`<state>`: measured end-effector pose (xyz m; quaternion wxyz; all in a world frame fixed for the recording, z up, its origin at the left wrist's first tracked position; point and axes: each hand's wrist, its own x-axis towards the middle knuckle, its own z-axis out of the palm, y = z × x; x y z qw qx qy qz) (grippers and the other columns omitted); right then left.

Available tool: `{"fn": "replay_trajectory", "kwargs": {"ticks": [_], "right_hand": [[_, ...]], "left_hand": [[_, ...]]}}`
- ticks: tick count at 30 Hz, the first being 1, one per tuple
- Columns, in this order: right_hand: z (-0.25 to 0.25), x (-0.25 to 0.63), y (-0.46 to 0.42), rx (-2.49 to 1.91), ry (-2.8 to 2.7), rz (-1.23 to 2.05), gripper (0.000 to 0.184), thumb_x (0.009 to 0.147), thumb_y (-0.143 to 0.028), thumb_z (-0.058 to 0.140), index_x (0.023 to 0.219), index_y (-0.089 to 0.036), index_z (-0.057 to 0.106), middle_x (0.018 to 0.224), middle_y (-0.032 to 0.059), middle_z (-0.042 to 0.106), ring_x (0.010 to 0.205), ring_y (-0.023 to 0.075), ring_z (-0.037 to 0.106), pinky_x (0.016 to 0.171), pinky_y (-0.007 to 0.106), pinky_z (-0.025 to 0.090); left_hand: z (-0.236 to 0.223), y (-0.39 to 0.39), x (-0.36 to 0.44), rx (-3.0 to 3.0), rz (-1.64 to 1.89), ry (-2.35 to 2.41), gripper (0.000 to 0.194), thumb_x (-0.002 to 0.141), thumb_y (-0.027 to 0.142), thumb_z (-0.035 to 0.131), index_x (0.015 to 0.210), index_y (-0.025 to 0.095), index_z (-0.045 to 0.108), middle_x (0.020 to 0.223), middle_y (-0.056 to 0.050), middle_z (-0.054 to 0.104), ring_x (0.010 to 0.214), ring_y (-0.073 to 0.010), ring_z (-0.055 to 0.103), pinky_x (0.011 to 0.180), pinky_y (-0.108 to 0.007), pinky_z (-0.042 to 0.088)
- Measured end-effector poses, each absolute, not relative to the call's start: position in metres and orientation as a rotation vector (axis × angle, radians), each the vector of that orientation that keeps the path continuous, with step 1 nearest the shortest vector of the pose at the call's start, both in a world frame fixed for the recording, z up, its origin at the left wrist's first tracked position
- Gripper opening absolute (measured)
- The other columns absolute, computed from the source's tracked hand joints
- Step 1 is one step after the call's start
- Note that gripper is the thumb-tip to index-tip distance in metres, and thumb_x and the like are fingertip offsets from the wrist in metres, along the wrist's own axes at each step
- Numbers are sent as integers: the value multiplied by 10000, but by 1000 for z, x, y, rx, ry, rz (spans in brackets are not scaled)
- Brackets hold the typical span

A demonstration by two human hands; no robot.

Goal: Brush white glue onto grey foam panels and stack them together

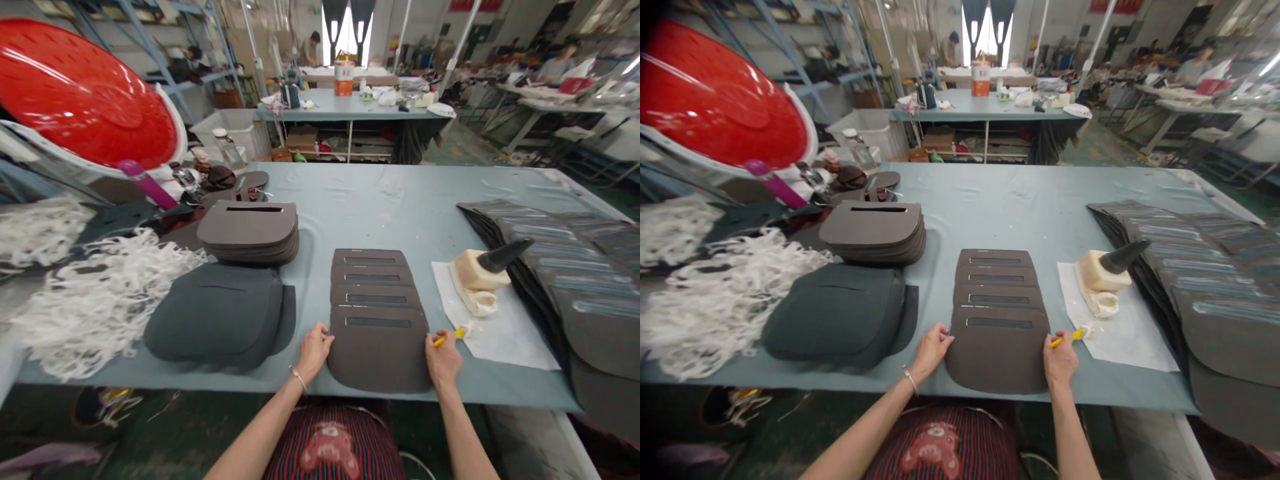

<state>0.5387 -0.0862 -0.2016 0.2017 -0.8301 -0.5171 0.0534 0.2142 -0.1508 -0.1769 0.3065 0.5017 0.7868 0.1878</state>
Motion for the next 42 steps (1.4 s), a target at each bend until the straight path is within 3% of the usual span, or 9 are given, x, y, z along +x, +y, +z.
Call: {"fn": "replay_trajectory", "kwargs": {"ticks": [7, 14, 27, 35, 38, 42], "right_hand": [[-198, 533, -88, -2327, -1542, 64, 244, 835, -333, 505, 1018, -172, 522, 713, 22, 582, 591, 146, 505, 546, 252, 236], [-195, 531, -84, -2351, -1684, 2, 199, 842, -268, 505, 1018, -175, 510, 825, 44, 598, 719, 154, 555, 578, 245, 270], [-197, 536, -84, -2305, -1752, -5, 162, 858, -248, 495, 1000, -170, 505, 773, 25, 568, 690, 139, 525, 585, 240, 260], [-193, 540, -84, -2238, -1802, -211, 274, 806, -323, 544, 1022, -154, 528, 835, 89, 575, 806, 219, 538, 629, 271, 346], [-190, 542, -86, -2172, -1747, -305, 312, 811, -380, 515, 1012, -145, 554, 771, 96, 575, 743, 238, 542, 597, 289, 362], [-184, 525, -81, -2094, -1705, -335, 401, 873, -490, 374, 949, -172, 606, 598, 69, 515, 543, 226, 496, 481, 294, 314]], "left_hand": [[-175, -147, 214, 1341, 441, 2060, 137, 808, 271, 551, 919, 208, 503, 730, 2, 660, 708, -147, 607, 618, -237, 341], [-170, -150, 226, 1550, 248, 2146, 180, 855, 263, 451, 1018, 187, 460, 859, -87, 648, 779, -211, 624, 643, -283, 372], [-171, -152, 227, 1545, 271, 2135, 216, 861, 236, 416, 1070, 183, 409, 841, -75, 646, 772, -213, 635, 637, -285, 380], [-166, -156, 234, 1564, 320, 2185, 243, 836, 242, 434, 1063, 159, 453, 961, -120, 609, 873, -223, 599, 733, -310, 401], [-160, -161, 230, 1535, 425, 2205, 205, 855, 261, 408, 1022, 163, 474, 1047, -132, 561, 925, -215, 572, 781, -316, 412], [-143, -163, 201, 1487, 723, 2161, 182, 894, 302, 354, 993, 205, 471, 987, -75, 551, 889, -176, 554, 800, -297, 426]]}}
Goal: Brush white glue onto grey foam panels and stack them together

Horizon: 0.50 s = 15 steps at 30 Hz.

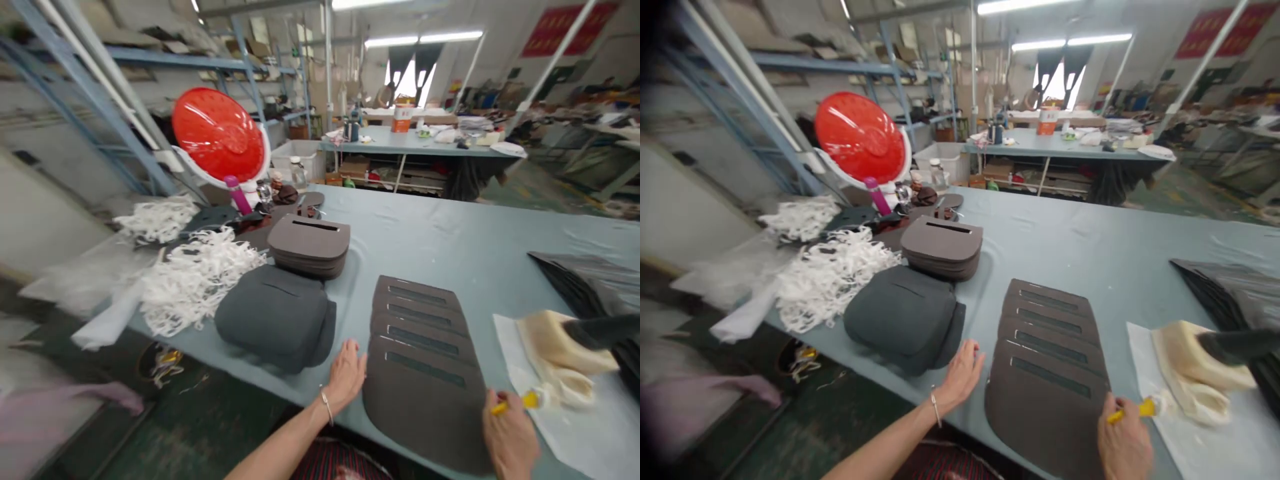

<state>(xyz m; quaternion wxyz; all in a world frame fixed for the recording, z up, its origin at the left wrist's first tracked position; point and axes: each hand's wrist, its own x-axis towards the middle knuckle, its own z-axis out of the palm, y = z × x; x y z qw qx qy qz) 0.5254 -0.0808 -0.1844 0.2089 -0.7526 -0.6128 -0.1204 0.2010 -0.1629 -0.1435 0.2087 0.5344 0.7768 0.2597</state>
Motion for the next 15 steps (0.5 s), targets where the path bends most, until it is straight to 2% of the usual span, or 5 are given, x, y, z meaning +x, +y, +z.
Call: {"fn": "replay_trajectory", "kwargs": {"ticks": [4, 6, 8, 11, 15], "right_hand": [[-162, 473, -70, -1954, -1835, -192, 516, 886, -559, 302, 1071, -185, 605, 569, 66, 534, 460, 211, 473, 426, 290, 284], [-146, 437, -64, -1861, -1892, -131, 545, 894, -557, 284, 1186, -188, 559, 686, 96, 613, 511, 217, 524, 438, 294, 306], [-132, 400, -57, -1716, -1929, -59, 554, 904, -545, 258, 1241, -193, 521, 898, 123, 656, 671, 236, 592, 514, 308, 378], [-117, 348, -47, -1518, -1941, 91, 552, 903, -554, 243, 1149, -187, 575, 1001, 122, 642, 849, 246, 591, 686, 328, 435], [-113, 297, -40, -1420, -1891, 160, 534, 881, -570, 308, 995, -153, 621, 893, 125, 617, 809, 219, 564, 736, 312, 425]], "left_hand": [[-113, -162, 151, 1450, 948, 2230, 146, 890, 289, 376, 953, 216, 485, 944, -52, 541, 879, -162, 541, 812, -288, 426], [-98, -164, 121, 1400, 1044, 2282, 155, 897, 289, 365, 940, 211, 492, 923, -47, 536, 862, -157, 540, 803, -287, 428], [-87, -168, 89, 1334, 1122, 2341, 176, 903, 294, 349, 928, 207, 499, 900, -43, 535, 842, -152, 539, 796, -287, 429], [-79, -178, 39, 1253, 1202, 2438, 182, 896, 290, 353, 895, 206, 514, 881, -42, 539, 827, -154, 535, 795, -292, 428], [-73, -185, -12, 1170, 1290, 2455, 154, 870, 279, 392, 863, 207, 527, 875, -43, 556, 815, -159, 541, 785, -294, 434]]}}
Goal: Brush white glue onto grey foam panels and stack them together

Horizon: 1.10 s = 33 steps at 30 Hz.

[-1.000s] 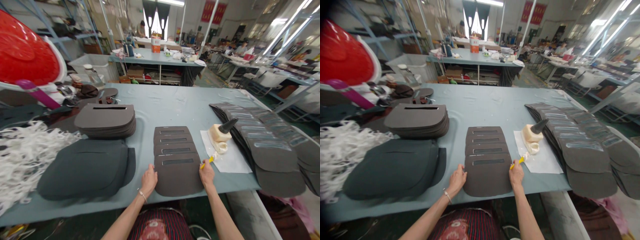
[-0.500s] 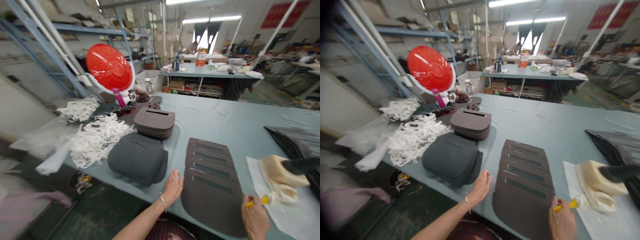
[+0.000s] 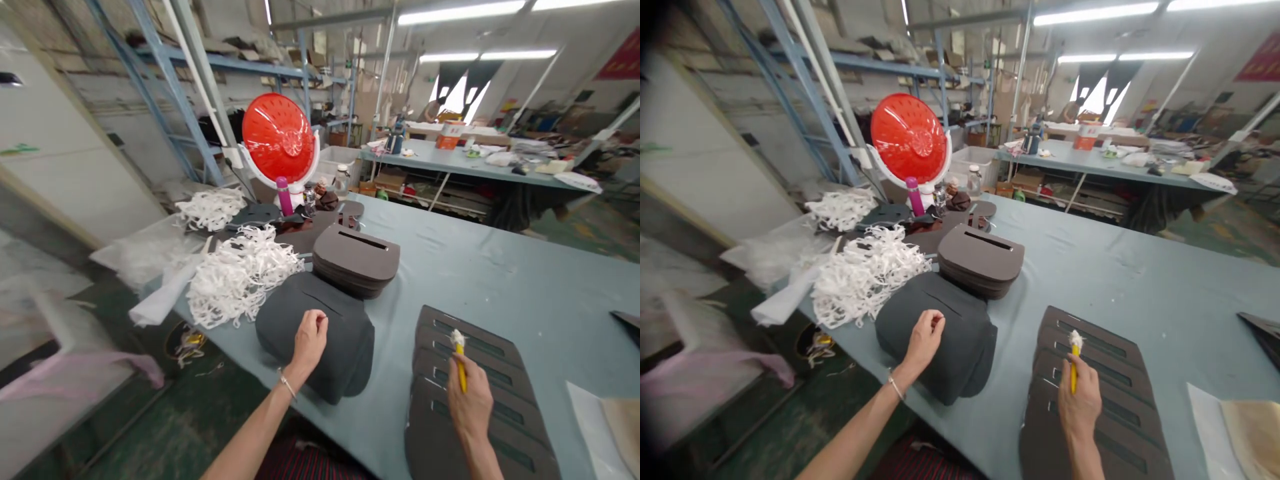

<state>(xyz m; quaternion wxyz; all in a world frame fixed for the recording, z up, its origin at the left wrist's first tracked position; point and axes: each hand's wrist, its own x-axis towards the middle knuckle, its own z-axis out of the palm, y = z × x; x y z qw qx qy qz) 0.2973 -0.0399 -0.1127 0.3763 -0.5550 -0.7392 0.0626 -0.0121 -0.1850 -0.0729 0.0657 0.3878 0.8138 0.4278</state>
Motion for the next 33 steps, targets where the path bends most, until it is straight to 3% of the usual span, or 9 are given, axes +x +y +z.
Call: {"fn": "replay_trajectory", "kwargs": {"ticks": [3, 6, 8, 11, 19, 23, 27, 33], "right_hand": [[-122, 291, -32, -1477, -1806, 161, 512, 880, -550, 320, 958, -146, 625, 866, 114, 607, 785, 203, 554, 724, 296, 415], [-137, 318, -21, -1691, -1774, 173, 465, 885, -494, 328, 1063, -166, 606, 779, 72, 602, 680, 179, 541, 636, 272, 385], [-146, 349, -12, -1898, -1764, 167, 411, 898, -417, 326, 1132, -185, 571, 719, 43, 588, 605, 159, 520, 577, 254, 341], [-155, 398, 3, -2190, -1746, 99, 335, 913, -341, 324, 1087, -181, 562, 699, 37, 570, 600, 154, 517, 556, 246, 299], [-178, 464, 62, -2413, -1741, 34, 277, 855, -344, 512, 1069, -170, 490, 879, 82, 578, 786, 195, 570, 625, 251, 350], [-189, 473, 82, -2460, -1743, 95, 314, 809, -344, 561, 1060, -180, 469, 917, 94, 579, 813, 214, 574, 641, 263, 363], [-192, 485, 95, -2481, -1635, 315, 360, 753, -356, 588, 1038, -190, 444, 862, 63, 580, 786, 203, 575, 631, 254, 370], [-192, 495, 103, -2404, -1579, 495, 373, 703, -355, 588, 1005, -209, 425, 767, 6, 543, 709, 174, 548, 611, 244, 369]], "left_hand": [[-71, -173, -15, 1169, 1328, 2291, 149, 861, 289, 408, 874, 207, 531, 888, -43, 578, 811, -157, 559, 780, -292, 444], [-80, -151, 13, 1220, 1263, 2014, 156, 859, 303, 413, 885, 210, 535, 884, -39, 602, 805, -155, 581, 766, -290, 457], [-95, -134, 43, 1245, 1169, 1829, 141, 850, 293, 427, 889, 209, 533, 871, -36, 618, 787, -150, 596, 754, -285, 464], [-126, -102, 89, 1200, 983, 1706, 127, 822, 251, 477, 926, 194, 521, 906, -51, 642, 807, -146, 619, 765, -272, 468], [-171, 0, 163, 1154, 648, 2094, 334, 798, 229, 547, 1103, 114, 471, 1157, -166, 571, 1128, -220, 530, 940, -324, 392], [-173, 30, 186, 1082, 513, 2283, 390, 773, 283, 574, 1117, 128, 475, 1148, -173, 563, 1110, -287, 527, 900, -402, 405], [-177, 42, 198, 1005, 400, 2368, 328, 724, 302, 593, 1022, 178, 540, 1094, -153, 571, 1082, -350, 524, 866, -465, 411], [-173, 49, 200, 1024, 417, 2294, 273, 735, 243, 542, 996, 177, 504, 1030, -135, 573, 1031, -307, 557, 847, -417, 434]]}}
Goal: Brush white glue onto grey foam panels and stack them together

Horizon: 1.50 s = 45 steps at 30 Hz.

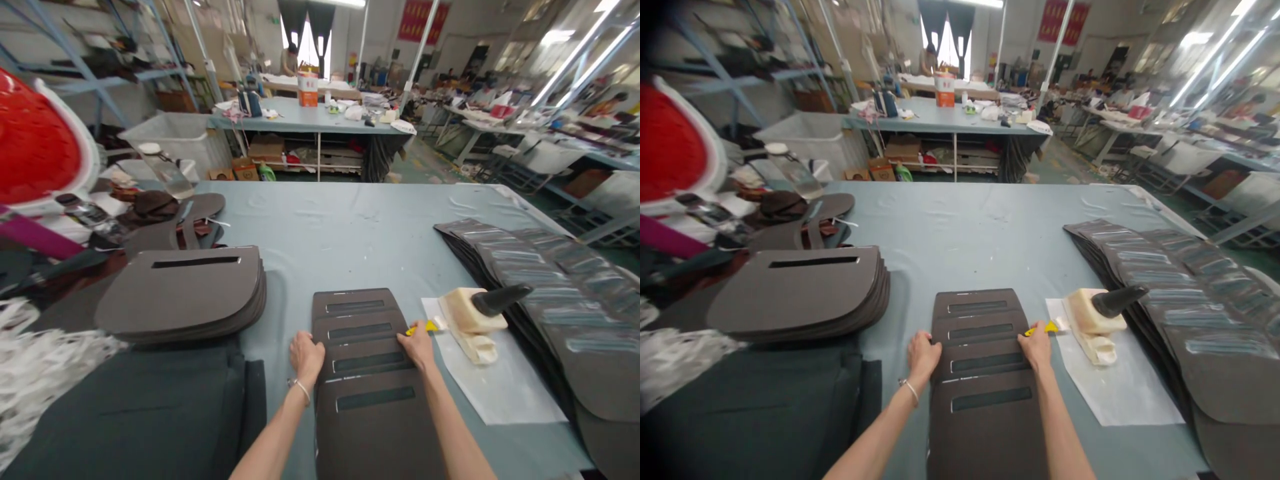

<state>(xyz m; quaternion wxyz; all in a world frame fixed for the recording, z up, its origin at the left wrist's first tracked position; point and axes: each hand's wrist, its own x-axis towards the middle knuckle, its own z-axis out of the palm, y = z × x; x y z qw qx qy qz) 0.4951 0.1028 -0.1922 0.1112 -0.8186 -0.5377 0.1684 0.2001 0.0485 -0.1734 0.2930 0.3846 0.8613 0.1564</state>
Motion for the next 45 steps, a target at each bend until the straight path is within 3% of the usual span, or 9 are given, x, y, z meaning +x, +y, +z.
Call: {"fn": "replay_trajectory", "kwargs": {"ticks": [3, 6, 8, 12, 17, 22, 34, 39, 45], "right_hand": [[-195, 496, 102, -2364, -1615, 401, 379, 688, -338, 608, 989, -205, 421, 817, 25, 533, 732, 173, 533, 616, 242, 369], [-201, 495, 97, -2334, -1614, 326, 361, 702, -357, 609, 972, -201, 427, 836, 36, 528, 719, 171, 522, 622, 246, 372], [-207, 494, 90, -2281, -1635, 292, 314, 740, -377, 579, 962, -205, 436, 807, 26, 533, 699, 172, 521, 619, 253, 371], [-221, 490, 75, -2059, -1721, 63, 226, 829, -397, 486, 936, -199, 476, 848, 50, 561, 740, 186, 536, 629, 264, 379], [-232, 486, 71, -1900, -1782, -277, 235, 878, -404, 449, 896, -183, 525, 805, 64, 558, 684, 177, 518, 597, 260, 372], [-233, 476, 114, -1867, -1794, -375, 224, 882, -393, 452, 882, -186, 538, 777, 53, 544, 655, 168, 502, 563, 255, 349], [-220, 434, 286, -1890, -1785, -123, 201, 854, -357, 456, 941, -184, 510, 858, 60, 527, 676, 158, 466, 572, 252, 298], [-214, 448, 287, -1927, -1728, 187, 243, 859, -396, 422, 939, -181, 502, 814, 46, 546, 711, 169, 478, 634, 262, 319], [-197, 456, 258, -1835, -1660, 52, 324, 868, -448, 391, 960, -160, 509, 882, 90, 562, 790, 198, 487, 711, 297, 349]], "left_hand": [[-170, 42, 200, 1029, 558, 2133, 416, 807, 275, 472, 1180, 133, 354, 945, -109, 589, 920, -251, 604, 826, -399, 453], [-169, 24, 198, 1096, 749, 1919, 639, 789, 326, 526, 1307, 162, 190, 1065, -102, 537, 975, -213, 586, 890, -397, 446], [-170, 9, 197, 1275, 786, 1771, 697, 706, 277, 614, 1301, 224, 254, 1174, -87, 456, 1103, -216, 516, 973, -405, 403], [-175, -12, 202, 1470, 719, 1749, 594, 611, 119, 609, 1168, 251, 450, 1225, -56, 343, 1214, -237, 409, 1051, -414, 341], [-178, -9, 210, 1367, 788, 1732, 586, 631, 37, 509, 1171, 246, 415, 1253, -58, 302, 1183, -203, 450, 1022, -373, 392], [-176, 30, 203, 1404, 862, 1736, 578, 645, 28, 500, 1171, 246, 404, 1244, -58, 322, 1169, -200, 459, 1005, -366, 410], [-178, 189, 167, 1556, 888, 1835, 530, 626, 43, 534, 1117, 199, 409, 1166, -74, 334, 1080, -199, 488, 923, -353, 460], [-179, 190, 160, 1520, 900, 1778, 518, 671, 73, 517, 1163, 198, 414, 1135, -69, 377, 1143, -197, 432, 1052, -390, 351], [-150, 130, 144, 1475, 928, 1960, 478, 797, 253, 516, 1246, 173, 375, 1254, -119, 398, 1243, -225, 368, 1086, -440, 295]]}}
